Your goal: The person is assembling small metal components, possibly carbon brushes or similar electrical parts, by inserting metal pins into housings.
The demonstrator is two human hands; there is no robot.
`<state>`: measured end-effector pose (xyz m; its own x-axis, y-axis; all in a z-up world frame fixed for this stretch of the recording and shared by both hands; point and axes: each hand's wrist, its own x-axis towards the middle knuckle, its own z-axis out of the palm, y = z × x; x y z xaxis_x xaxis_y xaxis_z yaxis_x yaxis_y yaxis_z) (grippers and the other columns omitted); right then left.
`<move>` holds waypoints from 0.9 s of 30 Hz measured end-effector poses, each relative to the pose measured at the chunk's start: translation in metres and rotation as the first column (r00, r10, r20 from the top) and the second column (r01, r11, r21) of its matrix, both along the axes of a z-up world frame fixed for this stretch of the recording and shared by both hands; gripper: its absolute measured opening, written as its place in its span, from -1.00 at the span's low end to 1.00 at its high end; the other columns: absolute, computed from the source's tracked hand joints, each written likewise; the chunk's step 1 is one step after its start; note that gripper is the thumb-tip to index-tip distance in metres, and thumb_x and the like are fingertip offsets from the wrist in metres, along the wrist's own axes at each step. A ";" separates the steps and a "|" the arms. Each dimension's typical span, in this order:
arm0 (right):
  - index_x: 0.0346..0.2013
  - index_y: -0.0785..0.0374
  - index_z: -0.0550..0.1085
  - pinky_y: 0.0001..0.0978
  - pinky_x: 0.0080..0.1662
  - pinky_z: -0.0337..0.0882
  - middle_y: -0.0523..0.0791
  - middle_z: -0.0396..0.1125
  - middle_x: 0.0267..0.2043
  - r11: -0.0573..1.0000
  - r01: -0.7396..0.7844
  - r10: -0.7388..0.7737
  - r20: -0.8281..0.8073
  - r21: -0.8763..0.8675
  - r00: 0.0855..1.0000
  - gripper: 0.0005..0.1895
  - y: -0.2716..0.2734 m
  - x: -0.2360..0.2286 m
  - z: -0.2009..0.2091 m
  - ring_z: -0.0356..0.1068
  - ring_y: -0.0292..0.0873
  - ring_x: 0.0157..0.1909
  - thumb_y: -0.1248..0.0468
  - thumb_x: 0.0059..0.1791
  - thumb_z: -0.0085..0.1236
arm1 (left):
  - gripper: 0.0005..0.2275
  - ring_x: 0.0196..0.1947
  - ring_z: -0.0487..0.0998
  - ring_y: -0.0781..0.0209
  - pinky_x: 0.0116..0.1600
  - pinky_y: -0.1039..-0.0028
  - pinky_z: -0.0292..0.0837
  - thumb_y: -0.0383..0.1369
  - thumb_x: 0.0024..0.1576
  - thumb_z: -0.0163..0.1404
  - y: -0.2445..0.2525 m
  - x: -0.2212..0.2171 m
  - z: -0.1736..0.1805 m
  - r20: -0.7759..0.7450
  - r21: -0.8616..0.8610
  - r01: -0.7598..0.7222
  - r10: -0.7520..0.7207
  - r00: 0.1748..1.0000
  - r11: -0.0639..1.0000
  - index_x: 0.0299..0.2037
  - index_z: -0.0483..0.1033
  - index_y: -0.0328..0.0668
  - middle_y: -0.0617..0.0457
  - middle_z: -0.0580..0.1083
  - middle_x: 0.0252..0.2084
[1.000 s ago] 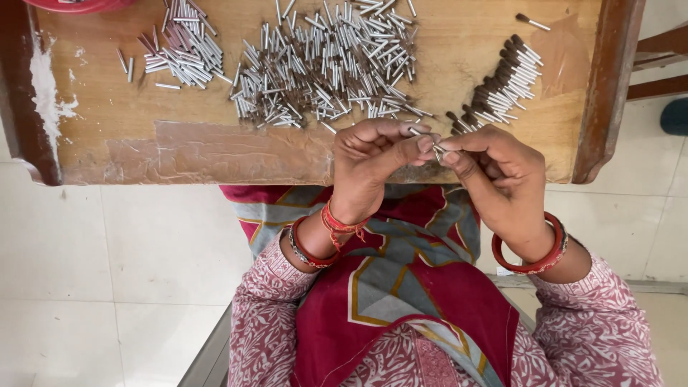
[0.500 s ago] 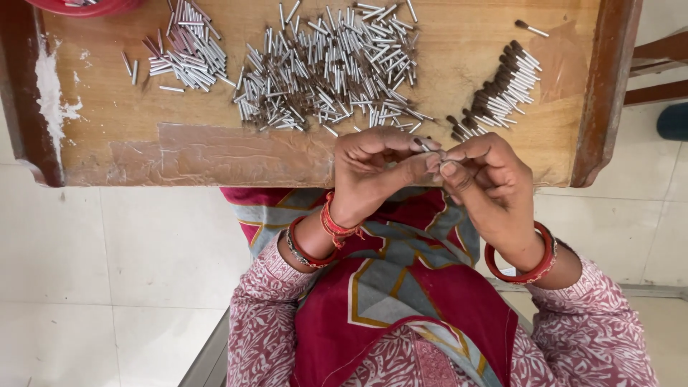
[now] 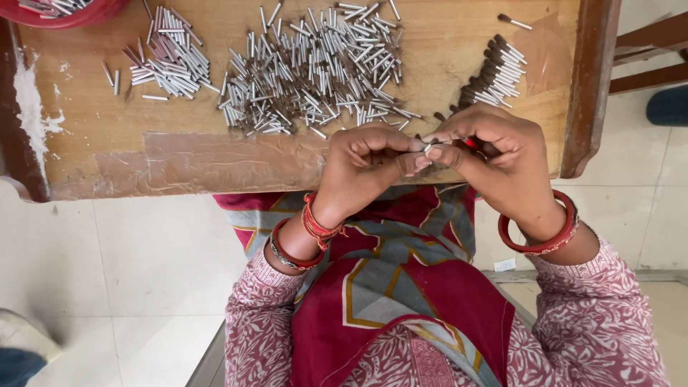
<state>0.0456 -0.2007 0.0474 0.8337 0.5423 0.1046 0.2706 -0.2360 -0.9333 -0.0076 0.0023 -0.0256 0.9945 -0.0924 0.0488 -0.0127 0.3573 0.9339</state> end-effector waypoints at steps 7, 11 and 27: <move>-0.16 0.40 0.53 -0.55 -0.12 0.39 -0.07 0.43 -0.20 0.999 0.041 -0.041 -0.003 0.033 0.999 -0.92 -0.006 -0.004 -0.004 0.40 -0.34 -0.18 0.53 0.07 0.26 | -0.88 -0.23 0.55 0.44 -0.16 0.64 0.52 -0.65 0.17 0.20 -0.005 -0.001 0.013 0.009 0.072 0.027 -0.027 1.000 0.997 -0.13 0.59 -0.44 0.06 0.53 -0.19; -0.17 0.41 0.47 -0.55 -0.05 0.40 -0.09 0.40 -0.13 0.994 0.052 -0.049 -0.038 0.092 0.998 -0.91 0.001 -0.006 0.002 0.39 -0.35 -0.13 0.51 0.08 0.24 | -0.84 -0.13 0.58 0.43 -0.05 0.60 0.56 -0.65 0.22 0.18 -0.008 -0.003 0.011 0.080 0.001 -0.009 0.009 0.997 1.000 -0.03 0.54 -0.42 0.04 0.53 -0.11; -0.13 0.40 0.45 -0.28 -0.19 0.30 0.03 0.34 -0.22 0.856 0.199 0.015 0.407 -0.478 0.913 -0.80 -0.050 0.041 -0.012 0.34 -0.03 -0.21 0.37 0.09 0.33 | -0.79 -0.27 0.53 0.00 -0.17 0.26 0.50 -0.53 0.00 0.07 0.006 0.010 0.027 0.407 0.887 -0.254 -0.390 0.826 0.386 -0.15 0.57 -0.21 -0.05 0.45 -0.19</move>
<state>0.0863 -0.2504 0.0349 0.8319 0.5308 0.1620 0.5323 -0.6807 -0.5033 0.0026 0.0082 0.0012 0.8204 -0.4647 0.3333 -0.5712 -0.6377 0.5168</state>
